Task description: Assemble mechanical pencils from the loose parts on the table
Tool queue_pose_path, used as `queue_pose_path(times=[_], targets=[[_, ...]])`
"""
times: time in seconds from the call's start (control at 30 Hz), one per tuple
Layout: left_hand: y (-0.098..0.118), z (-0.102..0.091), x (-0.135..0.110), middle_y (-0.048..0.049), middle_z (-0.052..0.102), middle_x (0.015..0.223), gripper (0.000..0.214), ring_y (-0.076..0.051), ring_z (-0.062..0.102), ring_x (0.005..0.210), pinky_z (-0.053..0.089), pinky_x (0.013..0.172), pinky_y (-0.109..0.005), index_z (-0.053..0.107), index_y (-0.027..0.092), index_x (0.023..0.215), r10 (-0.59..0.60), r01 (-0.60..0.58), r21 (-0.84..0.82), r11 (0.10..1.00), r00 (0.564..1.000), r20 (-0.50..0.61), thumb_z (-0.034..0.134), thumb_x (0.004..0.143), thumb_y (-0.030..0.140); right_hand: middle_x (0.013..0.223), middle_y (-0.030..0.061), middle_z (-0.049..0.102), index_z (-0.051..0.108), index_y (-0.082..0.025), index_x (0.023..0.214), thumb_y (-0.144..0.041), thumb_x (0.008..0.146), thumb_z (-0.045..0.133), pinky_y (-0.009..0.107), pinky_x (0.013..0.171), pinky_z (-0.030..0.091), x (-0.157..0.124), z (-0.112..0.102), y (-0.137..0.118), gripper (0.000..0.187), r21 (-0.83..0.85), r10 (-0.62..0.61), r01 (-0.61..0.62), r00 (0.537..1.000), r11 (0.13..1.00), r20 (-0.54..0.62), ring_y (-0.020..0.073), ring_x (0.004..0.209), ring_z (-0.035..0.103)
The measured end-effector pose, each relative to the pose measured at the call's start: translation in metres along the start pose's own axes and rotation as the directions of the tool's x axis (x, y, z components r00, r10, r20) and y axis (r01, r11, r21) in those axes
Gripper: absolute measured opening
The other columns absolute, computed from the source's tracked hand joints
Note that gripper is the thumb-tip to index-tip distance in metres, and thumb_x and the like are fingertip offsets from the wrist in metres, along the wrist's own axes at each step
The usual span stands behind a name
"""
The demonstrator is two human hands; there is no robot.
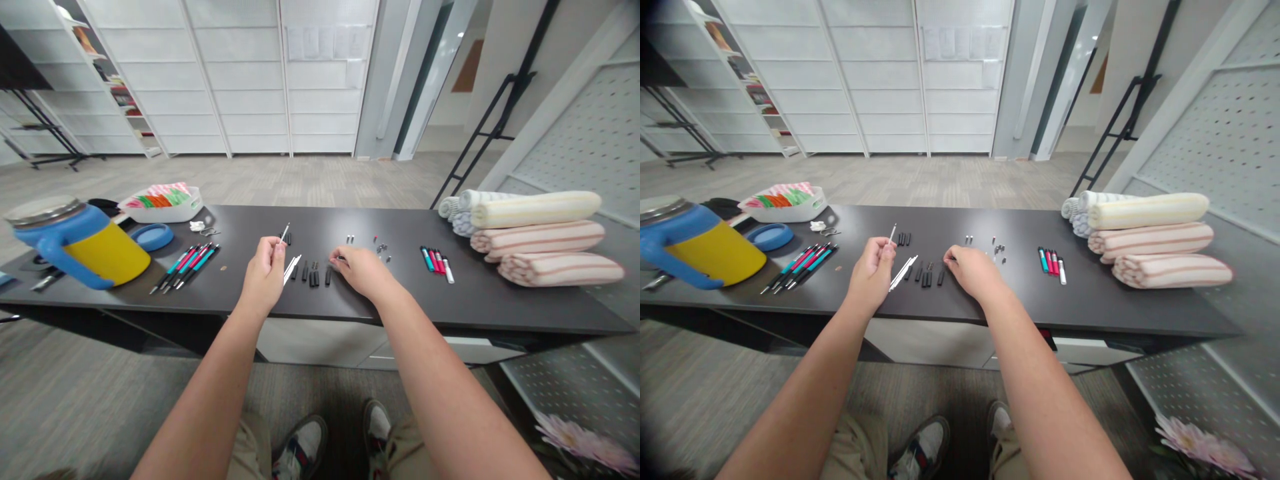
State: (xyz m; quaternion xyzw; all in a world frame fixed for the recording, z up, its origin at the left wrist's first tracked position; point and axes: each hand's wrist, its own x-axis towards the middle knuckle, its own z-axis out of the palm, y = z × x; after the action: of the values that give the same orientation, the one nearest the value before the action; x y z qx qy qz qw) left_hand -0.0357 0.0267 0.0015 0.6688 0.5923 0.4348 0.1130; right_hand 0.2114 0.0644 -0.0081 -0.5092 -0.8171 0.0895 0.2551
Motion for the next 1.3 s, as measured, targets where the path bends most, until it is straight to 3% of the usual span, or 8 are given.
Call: queue_pose_path(times=[0.1,0.2,0.33,0.53,0.87,1.3], targets=[[0.007,0.000,-0.001,-0.0006,0.067,0.088,0.031,-0.018,0.062,0.079,0.046,0.077,-0.029,0.060,0.023,0.109,0.109,-0.112,0.035,0.993,0.990,0.090,0.037,0.110,0.045,0.088,0.0039,0.078,0.072,-0.024,0.108,-0.030,0.102,0.058,0.030,0.072,0.048,-0.013,-0.005,-0.001,0.016,0.079,0.027,-0.019,0.994,0.997,-0.105,0.0214,0.079,0.073],[0.012,0.006,-0.001,-0.0046,0.068,0.097,0.032,-0.021,0.064,0.091,0.046,0.082,-0.032,0.062,0.023,0.105,0.267,-0.312,0.147,0.939,0.927,0.262,0.035,0.111,0.039,0.086,0.0038,0.078,0.070,-0.024,0.109,-0.033,0.103,0.056,0.031,0.072,0.048,-0.029,-0.011,-0.006,0.018,0.065,0.043,-0.031,0.981,0.997,-0.190,0.0215,0.077,0.073],[0.017,0.013,-0.003,-0.0069,0.066,0.095,0.035,-0.024,0.063,0.089,0.042,0.077,-0.034,0.064,0.022,0.106,0.312,-0.456,0.349,0.818,0.863,0.396,0.032,0.112,0.036,0.086,0.0041,0.078,0.070,-0.025,0.107,-0.035,0.104,0.054,0.031,0.070,0.047,-0.044,-0.014,-0.010,0.019,-0.001,0.058,-0.060,0.972,0.998,-0.230,0.0223,0.075,0.073],[0.017,0.013,-0.005,-0.0069,0.066,0.095,0.034,-0.024,0.063,0.090,0.040,0.076,-0.035,0.065,0.022,0.109,0.309,-0.474,0.398,0.786,0.858,0.410,0.033,0.113,0.035,0.091,0.0046,0.079,0.069,-0.025,0.108,-0.035,0.106,0.052,0.031,0.066,0.043,-0.047,-0.012,-0.012,0.019,-0.091,0.008,-0.031,0.970,0.995,-0.245,0.0234,0.080,0.075],[0.023,0.011,-0.005,-0.0060,0.067,0.097,0.028,-0.023,0.062,0.091,0.036,0.075,-0.035,0.065,0.022,0.108,0.306,-0.496,0.415,0.762,0.842,0.444,0.039,0.112,0.031,0.095,0.0034,0.079,0.067,-0.022,0.108,-0.028,0.108,0.051,0.028,0.064,0.040,-0.046,-0.009,-0.014,0.017,-0.216,-0.128,0.073,0.959,0.974,-0.253,0.0176,0.081,0.074],[0.020,0.013,-0.006,-0.0049,0.067,0.095,0.026,-0.023,0.062,0.090,0.036,0.074,-0.035,0.066,0.022,0.107,0.345,-0.521,0.426,0.740,0.837,0.425,0.042,0.111,0.031,0.097,0.0022,0.079,0.066,-0.023,0.108,-0.025,0.107,0.055,0.029,0.064,0.039,-0.046,-0.008,-0.012,0.011,-0.241,-0.135,0.075,0.960,0.968,-0.245,0.0180,0.082,0.074]])
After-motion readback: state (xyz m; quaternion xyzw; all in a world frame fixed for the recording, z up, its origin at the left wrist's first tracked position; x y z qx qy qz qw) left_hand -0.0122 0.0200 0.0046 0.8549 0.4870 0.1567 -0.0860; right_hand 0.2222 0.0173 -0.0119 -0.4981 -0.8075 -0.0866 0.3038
